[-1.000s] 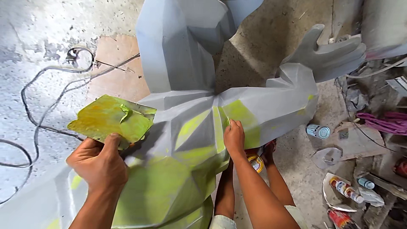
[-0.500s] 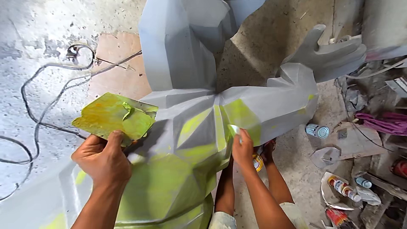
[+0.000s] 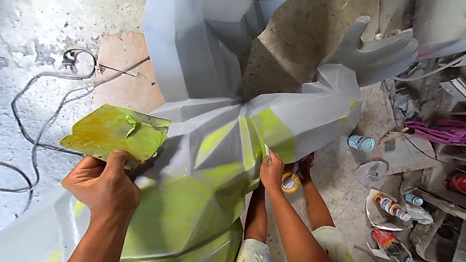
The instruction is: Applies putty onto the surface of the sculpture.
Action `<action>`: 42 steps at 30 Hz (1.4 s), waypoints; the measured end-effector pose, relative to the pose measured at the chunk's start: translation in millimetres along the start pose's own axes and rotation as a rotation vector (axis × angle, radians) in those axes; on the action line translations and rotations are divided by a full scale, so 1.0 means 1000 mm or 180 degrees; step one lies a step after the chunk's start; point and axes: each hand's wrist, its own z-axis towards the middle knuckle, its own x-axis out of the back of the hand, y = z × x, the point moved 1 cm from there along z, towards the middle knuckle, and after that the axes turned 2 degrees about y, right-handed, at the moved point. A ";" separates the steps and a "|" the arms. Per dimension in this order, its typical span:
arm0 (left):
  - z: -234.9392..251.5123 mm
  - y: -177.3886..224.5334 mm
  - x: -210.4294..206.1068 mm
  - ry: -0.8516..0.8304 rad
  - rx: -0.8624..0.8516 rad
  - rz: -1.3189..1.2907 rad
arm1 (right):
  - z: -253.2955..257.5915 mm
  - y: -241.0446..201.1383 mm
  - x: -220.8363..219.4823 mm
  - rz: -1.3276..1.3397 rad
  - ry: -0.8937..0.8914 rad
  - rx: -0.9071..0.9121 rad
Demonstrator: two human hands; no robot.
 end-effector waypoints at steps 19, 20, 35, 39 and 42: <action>-0.002 0.005 -0.003 -0.0012 -0.0065 0.0015 | -0.007 -0.029 0.006 -0.0790 -0.0465 0.0591; -0.001 0.003 -0.002 0.0004 -0.0067 0.0007 | -0.010 -0.031 0.007 -0.0939 -0.0576 0.0594; -0.002 0.007 -0.002 -0.0027 -0.0036 -0.0023 | 0.000 0.008 0.013 -0.0425 -0.0005 0.0534; -0.002 0.008 -0.003 -0.0015 -0.0038 -0.0042 | 0.006 -0.009 0.002 -0.0543 -0.0082 0.0413; -0.002 0.007 -0.003 -0.0025 -0.0031 -0.0040 | 0.005 -0.022 -0.001 -0.0714 -0.0189 0.0379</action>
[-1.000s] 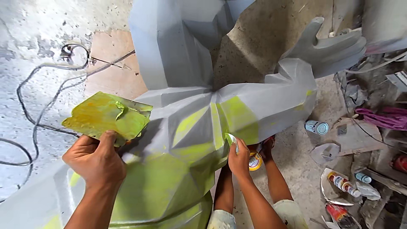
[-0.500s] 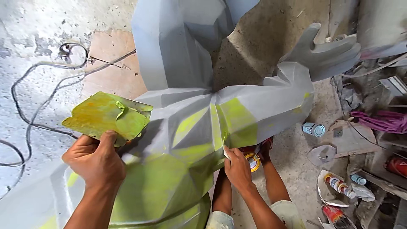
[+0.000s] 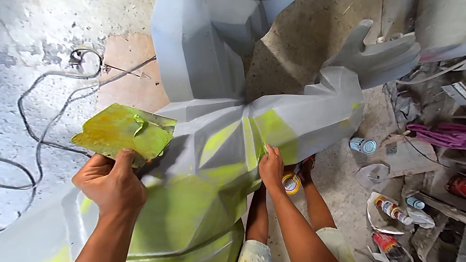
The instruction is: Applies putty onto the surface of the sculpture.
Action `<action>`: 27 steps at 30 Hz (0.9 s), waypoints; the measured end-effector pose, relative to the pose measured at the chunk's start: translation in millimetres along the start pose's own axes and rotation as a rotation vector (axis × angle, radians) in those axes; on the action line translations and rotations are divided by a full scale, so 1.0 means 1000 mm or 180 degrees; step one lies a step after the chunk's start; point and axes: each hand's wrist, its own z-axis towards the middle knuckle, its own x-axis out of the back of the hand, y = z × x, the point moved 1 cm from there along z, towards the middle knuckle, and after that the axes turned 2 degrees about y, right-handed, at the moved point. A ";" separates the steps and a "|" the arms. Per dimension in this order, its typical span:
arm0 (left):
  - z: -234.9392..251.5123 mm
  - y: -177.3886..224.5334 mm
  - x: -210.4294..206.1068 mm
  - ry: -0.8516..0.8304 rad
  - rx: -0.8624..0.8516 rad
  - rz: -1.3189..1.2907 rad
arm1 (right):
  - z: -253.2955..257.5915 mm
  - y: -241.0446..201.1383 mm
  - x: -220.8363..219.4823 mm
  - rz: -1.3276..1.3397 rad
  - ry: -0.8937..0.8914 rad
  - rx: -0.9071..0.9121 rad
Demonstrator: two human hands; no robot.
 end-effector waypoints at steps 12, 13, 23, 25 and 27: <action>0.000 -0.001 0.000 -0.0015 -0.0021 -0.0020 | 0.001 -0.029 0.009 0.0473 -0.0365 -0.0338; 0.000 -0.003 0.002 -0.0012 0.0024 -0.0023 | -0.006 -0.028 0.008 0.0469 -0.0350 -0.0284; 0.002 -0.002 0.001 0.0056 0.0077 -0.0005 | -0.054 -0.019 0.001 0.0582 -0.0131 0.0187; 0.002 -0.003 0.002 0.0043 0.0075 -0.0002 | -0.058 -0.017 0.004 0.0600 -0.0195 0.0220; 0.002 -0.004 0.003 0.0013 0.0083 0.0024 | -0.059 -0.013 0.008 0.0688 -0.0205 0.0235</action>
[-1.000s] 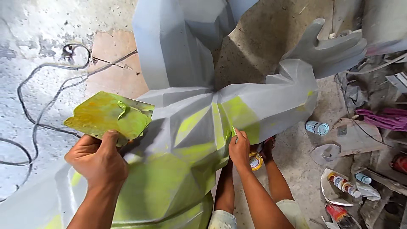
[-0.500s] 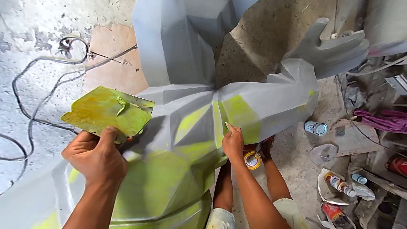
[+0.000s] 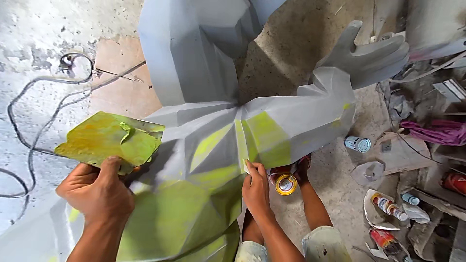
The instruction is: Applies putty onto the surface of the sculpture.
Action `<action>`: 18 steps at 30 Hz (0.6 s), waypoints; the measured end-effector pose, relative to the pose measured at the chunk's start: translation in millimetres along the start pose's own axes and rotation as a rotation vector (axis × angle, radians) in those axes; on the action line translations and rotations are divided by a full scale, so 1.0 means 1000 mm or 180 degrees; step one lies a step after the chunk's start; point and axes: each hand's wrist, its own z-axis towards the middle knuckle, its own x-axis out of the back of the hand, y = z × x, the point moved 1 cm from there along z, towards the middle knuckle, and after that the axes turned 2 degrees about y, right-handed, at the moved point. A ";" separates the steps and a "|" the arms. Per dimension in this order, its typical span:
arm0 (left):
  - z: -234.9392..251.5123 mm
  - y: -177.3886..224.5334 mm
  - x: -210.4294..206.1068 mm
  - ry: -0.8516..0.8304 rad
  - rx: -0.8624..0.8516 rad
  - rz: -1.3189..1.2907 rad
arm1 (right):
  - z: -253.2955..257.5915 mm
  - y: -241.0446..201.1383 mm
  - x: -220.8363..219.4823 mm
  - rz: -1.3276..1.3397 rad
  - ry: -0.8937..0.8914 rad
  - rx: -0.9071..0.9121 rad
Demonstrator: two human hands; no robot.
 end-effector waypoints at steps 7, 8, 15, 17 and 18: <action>0.002 -0.005 0.003 0.0053 0.0038 0.0020 | 0.027 0.036 0.023 0.0680 0.0583 -0.0763; 0.002 -0.005 0.002 0.0077 0.0053 0.0041 | 0.031 0.039 0.024 0.0677 0.0581 -0.0884; 0.003 -0.007 0.004 0.0055 0.0058 0.0040 | 0.045 0.041 0.013 0.0396 0.0329 -0.0957; 0.003 -0.006 0.003 0.0059 0.0050 0.0058 | 0.047 0.039 0.012 0.0271 0.0321 -0.0893; 0.002 -0.006 0.003 0.0071 0.0041 0.0060 | 0.047 0.039 0.011 0.0221 0.0323 -0.0852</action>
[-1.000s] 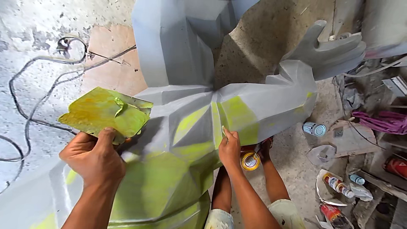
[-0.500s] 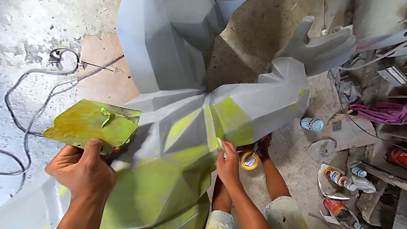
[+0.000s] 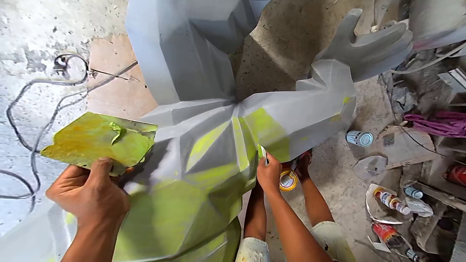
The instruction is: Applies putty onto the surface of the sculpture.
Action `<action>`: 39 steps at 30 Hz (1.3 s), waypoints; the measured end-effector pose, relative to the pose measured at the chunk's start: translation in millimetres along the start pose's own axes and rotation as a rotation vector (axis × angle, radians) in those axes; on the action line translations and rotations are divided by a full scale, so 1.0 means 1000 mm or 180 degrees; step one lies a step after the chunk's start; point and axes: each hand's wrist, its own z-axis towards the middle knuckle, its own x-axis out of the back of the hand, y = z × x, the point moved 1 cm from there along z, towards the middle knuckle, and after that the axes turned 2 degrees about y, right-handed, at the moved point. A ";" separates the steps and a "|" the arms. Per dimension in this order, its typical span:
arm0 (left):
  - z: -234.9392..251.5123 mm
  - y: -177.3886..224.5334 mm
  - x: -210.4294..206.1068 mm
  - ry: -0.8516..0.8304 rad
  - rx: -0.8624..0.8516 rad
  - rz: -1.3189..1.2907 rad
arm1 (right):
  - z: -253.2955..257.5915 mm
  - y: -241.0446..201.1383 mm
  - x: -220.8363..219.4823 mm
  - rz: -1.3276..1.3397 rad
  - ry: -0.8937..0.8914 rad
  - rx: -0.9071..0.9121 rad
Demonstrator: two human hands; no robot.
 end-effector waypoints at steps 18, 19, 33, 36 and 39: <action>0.004 0.000 -0.003 -0.0067 -0.0164 -0.0064 | -0.002 0.005 -0.010 0.0154 -0.0161 -0.0029; 0.004 0.000 -0.003 -0.0065 -0.0163 -0.0065 | -0.003 0.005 -0.010 0.0204 -0.0197 -0.0070; 0.002 0.003 -0.004 -0.0042 -0.0144 -0.0051 | 0.010 0.043 0.040 -0.0606 -0.1782 0.1444; 0.001 0.002 -0.003 -0.0059 -0.0165 -0.0018 | 0.021 0.034 0.038 -0.1065 -0.2171 0.1484; 0.002 0.004 -0.004 -0.0098 -0.0189 0.0019 | 0.027 0.034 0.033 -0.1168 -0.2181 0.1512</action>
